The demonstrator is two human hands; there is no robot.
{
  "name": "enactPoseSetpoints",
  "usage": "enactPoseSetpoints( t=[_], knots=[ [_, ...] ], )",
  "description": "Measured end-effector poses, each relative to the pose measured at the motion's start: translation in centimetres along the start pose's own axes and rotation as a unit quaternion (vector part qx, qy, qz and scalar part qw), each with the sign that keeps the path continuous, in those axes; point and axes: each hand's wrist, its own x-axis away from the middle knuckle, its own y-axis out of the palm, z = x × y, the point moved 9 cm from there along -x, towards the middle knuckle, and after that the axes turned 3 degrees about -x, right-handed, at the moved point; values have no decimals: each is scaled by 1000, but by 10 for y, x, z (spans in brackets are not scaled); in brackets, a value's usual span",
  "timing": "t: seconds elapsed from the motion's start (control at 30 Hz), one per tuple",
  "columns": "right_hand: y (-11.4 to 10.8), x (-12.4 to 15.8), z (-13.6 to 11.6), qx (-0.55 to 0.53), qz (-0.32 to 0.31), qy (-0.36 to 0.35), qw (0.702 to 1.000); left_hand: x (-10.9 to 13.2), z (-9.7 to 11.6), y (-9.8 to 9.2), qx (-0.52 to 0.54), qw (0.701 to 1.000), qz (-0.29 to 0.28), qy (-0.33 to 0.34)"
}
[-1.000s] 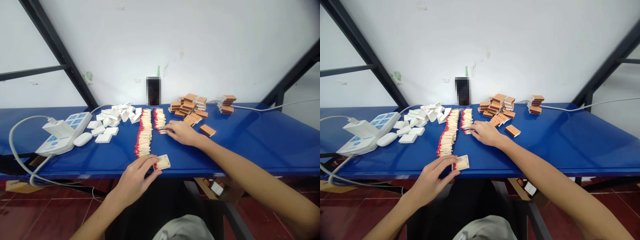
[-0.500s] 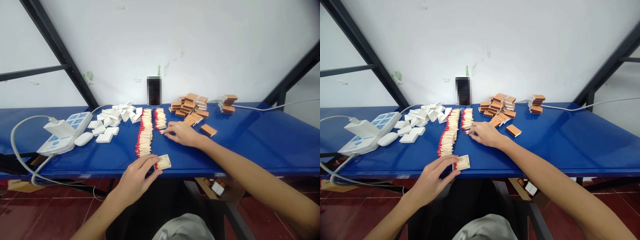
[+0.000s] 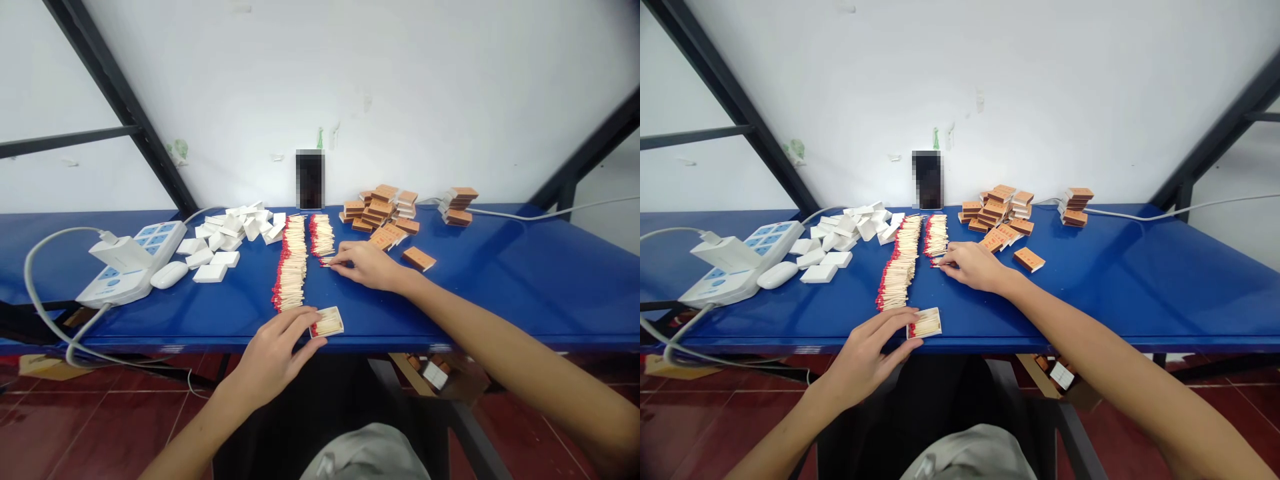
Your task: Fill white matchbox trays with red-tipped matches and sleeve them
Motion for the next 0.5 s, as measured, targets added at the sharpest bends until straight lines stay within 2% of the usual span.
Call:
enactPoseSetpoints(
  t=[0.5],
  knots=[
    [0,0,1,1,4,2,1000,0,1,0,2,1000,-5,3]
  ],
)
